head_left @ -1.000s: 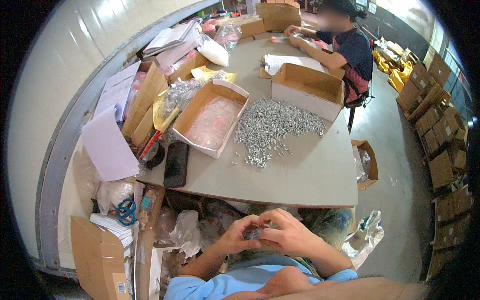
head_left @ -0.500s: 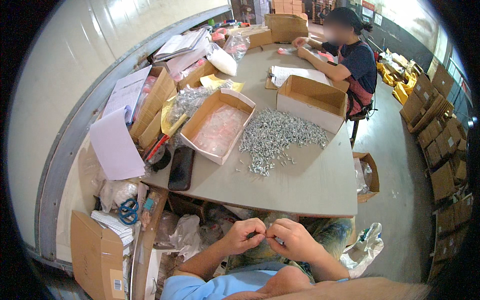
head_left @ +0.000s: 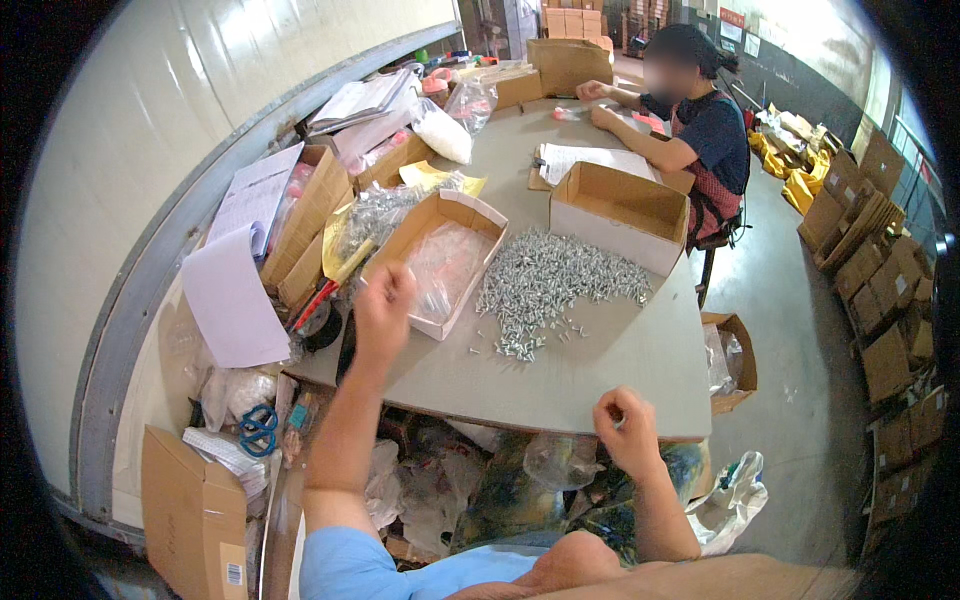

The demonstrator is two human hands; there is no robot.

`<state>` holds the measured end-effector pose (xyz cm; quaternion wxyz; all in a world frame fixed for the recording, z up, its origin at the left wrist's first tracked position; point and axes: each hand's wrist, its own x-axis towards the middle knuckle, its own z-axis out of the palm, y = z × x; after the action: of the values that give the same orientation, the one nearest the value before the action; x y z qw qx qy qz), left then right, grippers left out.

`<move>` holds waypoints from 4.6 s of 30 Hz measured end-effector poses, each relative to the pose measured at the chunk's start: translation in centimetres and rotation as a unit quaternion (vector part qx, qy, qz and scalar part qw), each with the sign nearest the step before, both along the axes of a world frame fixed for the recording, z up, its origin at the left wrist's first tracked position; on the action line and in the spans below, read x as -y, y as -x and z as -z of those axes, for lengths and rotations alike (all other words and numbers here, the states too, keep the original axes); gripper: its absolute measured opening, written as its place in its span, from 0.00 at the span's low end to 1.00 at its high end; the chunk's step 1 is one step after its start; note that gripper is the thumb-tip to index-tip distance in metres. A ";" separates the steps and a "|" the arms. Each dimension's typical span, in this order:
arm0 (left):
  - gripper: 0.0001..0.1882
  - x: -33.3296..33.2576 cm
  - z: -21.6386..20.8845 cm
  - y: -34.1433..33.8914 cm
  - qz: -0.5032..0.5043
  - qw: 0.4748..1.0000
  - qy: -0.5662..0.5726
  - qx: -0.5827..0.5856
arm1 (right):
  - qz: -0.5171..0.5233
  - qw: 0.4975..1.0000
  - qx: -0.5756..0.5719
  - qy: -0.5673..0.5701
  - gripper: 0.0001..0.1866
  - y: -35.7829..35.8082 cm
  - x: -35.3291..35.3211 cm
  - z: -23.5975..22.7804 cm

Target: The person sorts small metal screws on a table and places them into a plastic bag by hand.

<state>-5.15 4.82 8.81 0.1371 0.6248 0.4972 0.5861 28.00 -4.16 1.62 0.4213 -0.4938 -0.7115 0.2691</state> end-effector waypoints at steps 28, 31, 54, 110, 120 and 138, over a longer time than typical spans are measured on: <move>0.09 -12.2 2.3 1.5 -0.059 0.969 0.116 -0.210 | 0.067 0.998 0.014 -0.007 0.05 -1.4 -0.7 1.7; 0.10 -10.7 1.5 1.3 -0.009 0.986 0.137 -0.100 | 0.054 0.999 0.003 -0.003 0.06 -1.3 -1.0 1.9; 0.11 15.6 21.2 -8.1 0.368 0.741 0.554 0.092 | -0.098 0.926 0.365 0.000 0.42 4.6 -10.0 1.0; 0.19 17.1 18.8 -16.1 0.323 0.810 0.456 0.176 | 0.039 0.969 0.223 -0.098 0.09 4.9 -2.1 1.8; 0.24 16.6 17.5 -15.7 0.330 0.803 0.486 0.100 | -0.085 0.982 0.167 0.035 0.08 1.7 -0.7 -0.4; 0.26 16.8 18.8 -15.5 0.374 0.768 0.488 0.178 | -0.062 0.984 0.167 -0.004 0.06 2.3 -2.6 -0.1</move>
<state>10.36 -11.93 -9.95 0.7180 0.4951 0.4098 0.2672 25.67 -1.60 1.77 0.2809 -0.4846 -0.8026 0.2053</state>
